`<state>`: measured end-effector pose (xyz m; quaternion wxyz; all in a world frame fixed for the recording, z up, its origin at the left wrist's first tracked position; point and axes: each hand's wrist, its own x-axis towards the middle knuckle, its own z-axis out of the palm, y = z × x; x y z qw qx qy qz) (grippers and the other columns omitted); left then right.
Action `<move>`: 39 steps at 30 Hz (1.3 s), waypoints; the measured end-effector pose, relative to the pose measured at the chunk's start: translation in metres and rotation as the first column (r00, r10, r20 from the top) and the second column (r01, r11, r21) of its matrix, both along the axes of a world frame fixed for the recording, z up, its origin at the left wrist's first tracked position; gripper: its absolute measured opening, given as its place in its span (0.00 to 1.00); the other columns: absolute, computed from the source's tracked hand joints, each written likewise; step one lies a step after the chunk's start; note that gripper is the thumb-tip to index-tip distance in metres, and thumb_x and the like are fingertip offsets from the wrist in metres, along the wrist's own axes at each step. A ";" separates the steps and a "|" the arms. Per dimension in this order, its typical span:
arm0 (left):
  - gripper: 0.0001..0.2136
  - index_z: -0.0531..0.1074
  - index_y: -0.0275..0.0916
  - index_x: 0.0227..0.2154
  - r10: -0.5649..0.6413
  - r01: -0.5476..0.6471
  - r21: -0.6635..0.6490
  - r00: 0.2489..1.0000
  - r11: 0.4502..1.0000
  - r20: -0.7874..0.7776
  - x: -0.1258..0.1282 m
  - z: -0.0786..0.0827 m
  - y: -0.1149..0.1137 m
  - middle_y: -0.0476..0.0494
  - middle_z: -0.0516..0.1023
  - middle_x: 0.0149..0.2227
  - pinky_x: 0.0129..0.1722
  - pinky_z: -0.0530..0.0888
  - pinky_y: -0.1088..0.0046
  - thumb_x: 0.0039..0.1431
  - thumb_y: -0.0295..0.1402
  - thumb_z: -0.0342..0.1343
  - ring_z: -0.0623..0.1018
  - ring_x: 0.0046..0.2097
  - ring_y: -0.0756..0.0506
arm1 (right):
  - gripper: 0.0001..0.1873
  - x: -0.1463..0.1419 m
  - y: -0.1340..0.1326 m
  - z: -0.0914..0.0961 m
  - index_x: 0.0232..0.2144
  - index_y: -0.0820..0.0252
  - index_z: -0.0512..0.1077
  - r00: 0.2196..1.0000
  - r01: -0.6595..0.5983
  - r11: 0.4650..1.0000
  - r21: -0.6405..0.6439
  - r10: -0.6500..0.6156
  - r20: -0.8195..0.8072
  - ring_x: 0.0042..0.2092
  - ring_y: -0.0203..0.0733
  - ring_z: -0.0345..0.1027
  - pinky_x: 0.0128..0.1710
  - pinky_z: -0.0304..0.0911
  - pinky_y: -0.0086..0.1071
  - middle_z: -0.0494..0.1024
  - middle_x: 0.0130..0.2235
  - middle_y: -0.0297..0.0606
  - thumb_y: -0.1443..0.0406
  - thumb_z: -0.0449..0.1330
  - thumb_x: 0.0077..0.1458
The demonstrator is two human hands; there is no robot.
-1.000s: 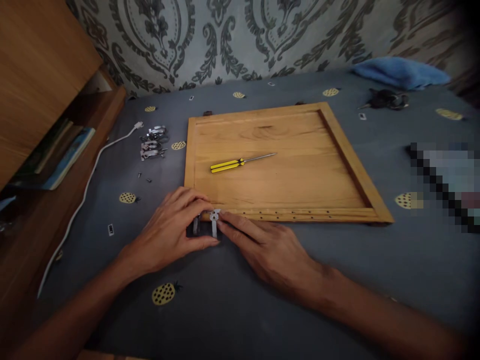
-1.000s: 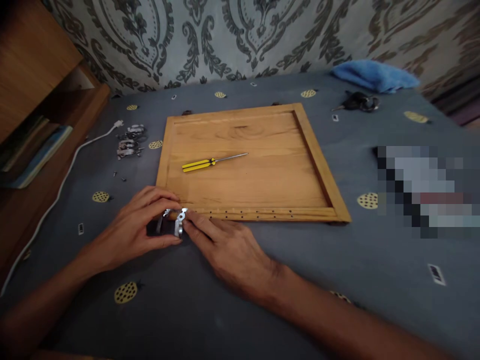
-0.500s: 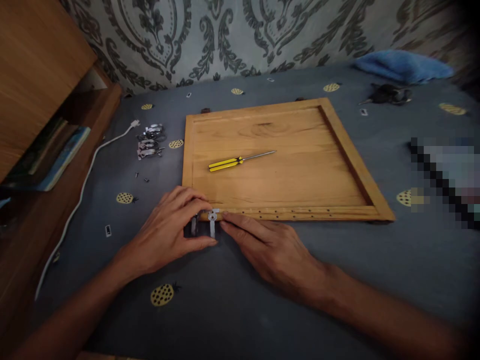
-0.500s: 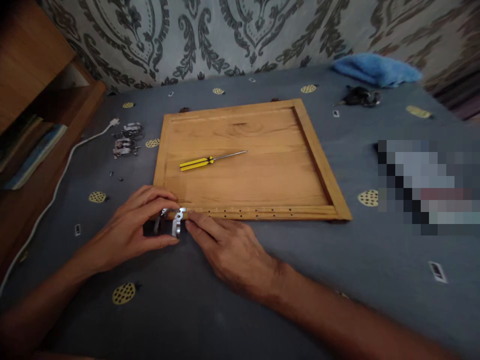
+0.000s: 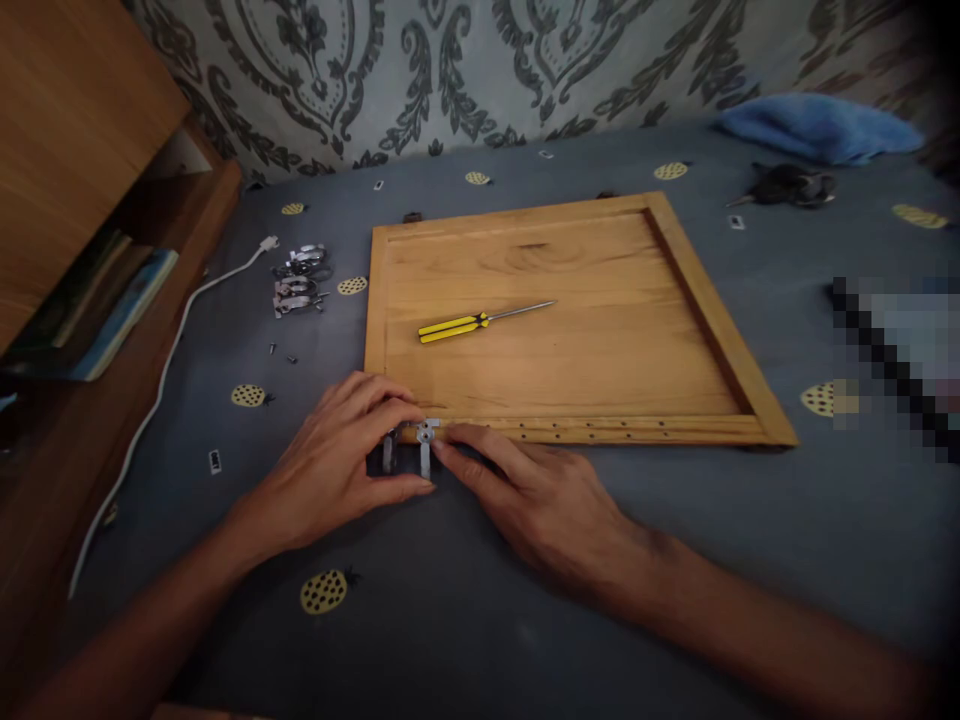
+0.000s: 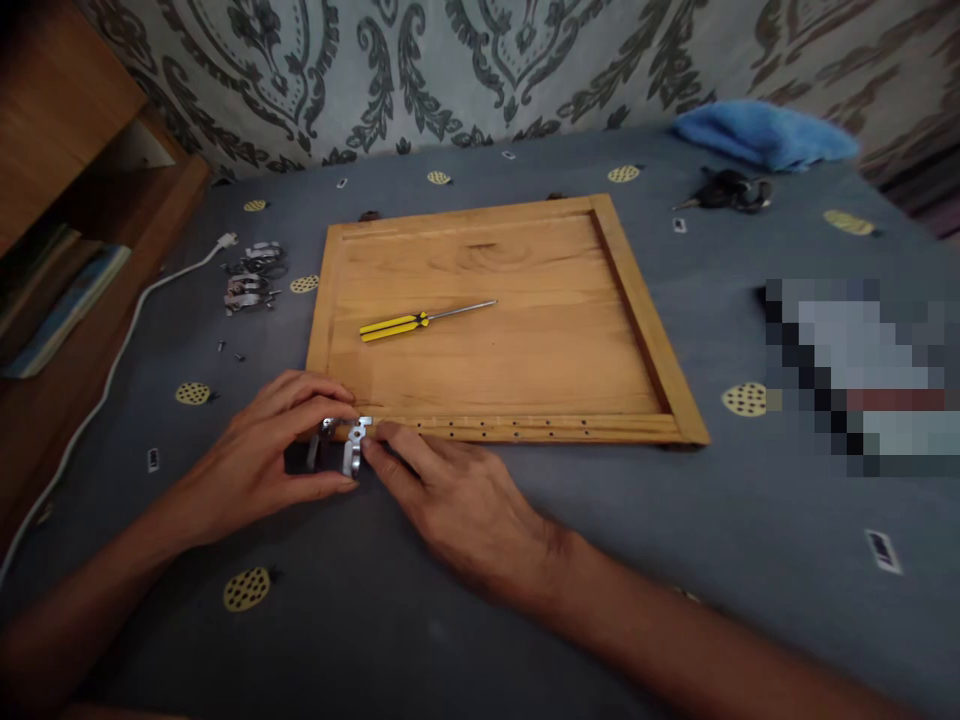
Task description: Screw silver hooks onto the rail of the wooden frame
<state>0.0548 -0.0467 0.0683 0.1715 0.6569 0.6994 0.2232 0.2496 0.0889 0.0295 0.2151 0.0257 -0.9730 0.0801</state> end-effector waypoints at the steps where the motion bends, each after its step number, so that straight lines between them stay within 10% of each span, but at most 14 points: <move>1: 0.16 0.71 0.43 0.47 0.001 -0.001 0.002 1.000 1.000 0.000 0.000 0.000 0.000 0.43 0.74 0.49 0.50 0.70 0.58 0.59 0.41 0.65 0.72 0.52 0.38 | 0.21 0.000 0.000 0.000 0.53 0.67 0.72 1.000 0.000 1.000 -0.001 0.000 -0.010 0.42 0.39 0.77 0.36 0.76 0.30 0.79 0.50 0.45 0.77 0.46 0.64; 39: 0.17 0.71 0.44 0.47 -0.007 0.008 0.029 1.000 1.000 -0.016 -0.003 -0.003 -0.001 0.45 0.73 0.49 0.49 0.70 0.58 0.57 0.38 0.67 0.72 0.52 0.40 | 0.22 0.001 0.003 -0.002 0.55 0.71 0.72 0.999 -0.051 0.994 0.095 0.051 -0.005 0.40 0.42 0.78 0.37 0.78 0.35 0.78 0.56 0.48 0.78 0.50 0.62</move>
